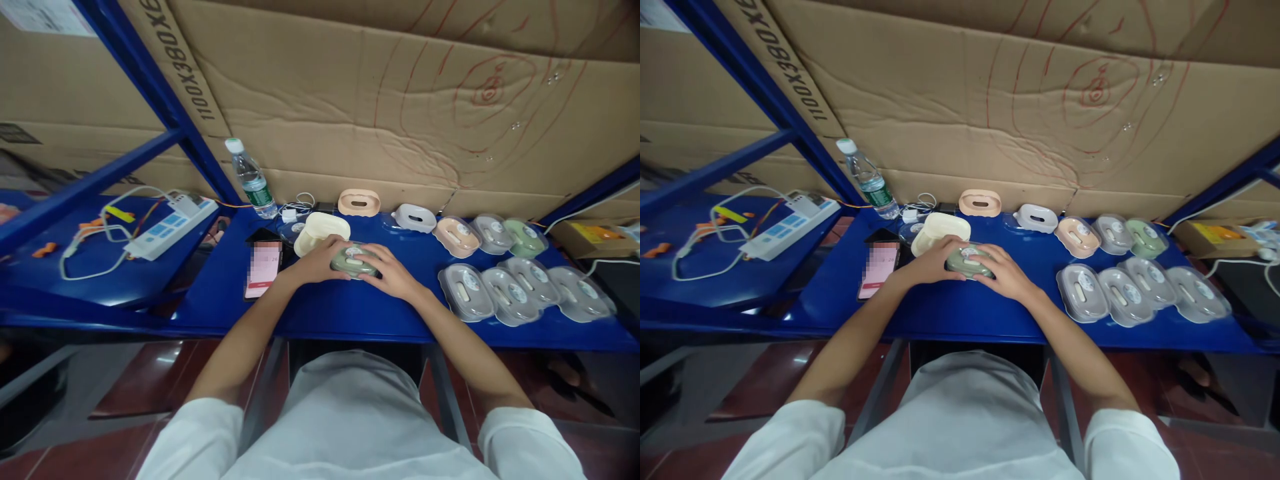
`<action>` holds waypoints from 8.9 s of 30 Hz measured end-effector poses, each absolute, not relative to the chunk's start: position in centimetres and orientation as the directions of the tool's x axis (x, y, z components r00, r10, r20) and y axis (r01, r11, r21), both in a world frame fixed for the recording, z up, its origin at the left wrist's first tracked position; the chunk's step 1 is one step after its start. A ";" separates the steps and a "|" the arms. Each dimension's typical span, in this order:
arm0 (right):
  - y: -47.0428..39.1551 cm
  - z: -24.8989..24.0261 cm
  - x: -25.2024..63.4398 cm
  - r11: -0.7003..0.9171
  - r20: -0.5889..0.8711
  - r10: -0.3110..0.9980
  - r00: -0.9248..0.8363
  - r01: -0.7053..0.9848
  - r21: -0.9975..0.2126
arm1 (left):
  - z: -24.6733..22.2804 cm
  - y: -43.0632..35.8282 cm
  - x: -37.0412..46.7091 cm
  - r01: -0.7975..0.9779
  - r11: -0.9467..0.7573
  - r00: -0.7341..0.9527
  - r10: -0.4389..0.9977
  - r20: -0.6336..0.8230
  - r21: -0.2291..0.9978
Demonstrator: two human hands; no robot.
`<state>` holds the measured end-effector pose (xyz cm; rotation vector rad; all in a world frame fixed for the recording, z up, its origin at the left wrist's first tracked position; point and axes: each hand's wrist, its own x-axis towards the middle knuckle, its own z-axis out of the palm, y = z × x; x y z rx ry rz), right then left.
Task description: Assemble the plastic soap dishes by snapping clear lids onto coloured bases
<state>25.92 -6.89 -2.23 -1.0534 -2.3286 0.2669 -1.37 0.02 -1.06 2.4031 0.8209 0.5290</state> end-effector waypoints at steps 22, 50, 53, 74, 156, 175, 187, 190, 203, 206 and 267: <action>-6.9 -3.5 26.1 0.582 0.322 0.803 -0.502 0.776 -0.241 | -1.7 0.0 -1.4 0.455 -0.760 0.747 0.609 0.265 0.464; -4.1 -3.3 29.2 -0.029 0.337 0.936 0.106 0.974 -0.227 | -1.4 -0.1 -0.8 0.604 -0.777 0.688 0.621 0.376 0.178; -2.3 -2.9 30.1 -0.114 0.340 0.922 0.187 0.968 -0.222 | -1.4 0.1 -0.8 0.670 -0.730 0.644 0.662 0.383 0.135; -3.7 -0.8 29.6 0.258 0.585 0.810 0.025 0.882 -0.395 | -1.6 2.3 -2.7 0.834 -0.510 0.364 0.796 0.484 0.212; -2.5 -2.9 28.4 0.016 0.289 0.956 0.052 0.974 -0.227 | -2.4 -0.1 -0.9 0.492 -0.814 0.758 0.575 0.307 0.310; -5.7 1.2 30.7 -0.035 0.186 0.978 0.094 0.954 -0.299 | -1.8 -0.6 -1.1 0.660 -0.675 0.656 0.732 0.183 0.330; -6.5 -1.5 24.5 0.568 0.341 0.804 -0.487 0.799 -0.197 | -2.4 -0.8 -0.4 0.621 -0.670 0.668 0.724 0.173 0.407; -6.5 -1.5 24.5 0.580 0.320 0.793 -0.518 0.802 -0.142 | -2.5 -0.6 -0.6 0.640 -0.657 0.663 0.734 0.144 0.398; -6.6 -0.2 25.1 0.530 0.293 0.828 -0.478 0.837 -0.133 | -2.3 -0.2 -1.3 0.650 -0.691 0.670 0.718 0.191 0.316; -6.6 0.4 26.6 0.452 0.281 0.876 -0.393 0.872 -0.190 | -1.9 -0.2 -1.6 0.690 -0.671 0.643 0.741 0.197 0.272; -7.0 -1.6 23.8 0.660 0.293 0.751 -0.592 0.688 -0.302 | -2.3 1.3 -3.1 0.702 -0.585 0.644 0.765 -0.012 0.406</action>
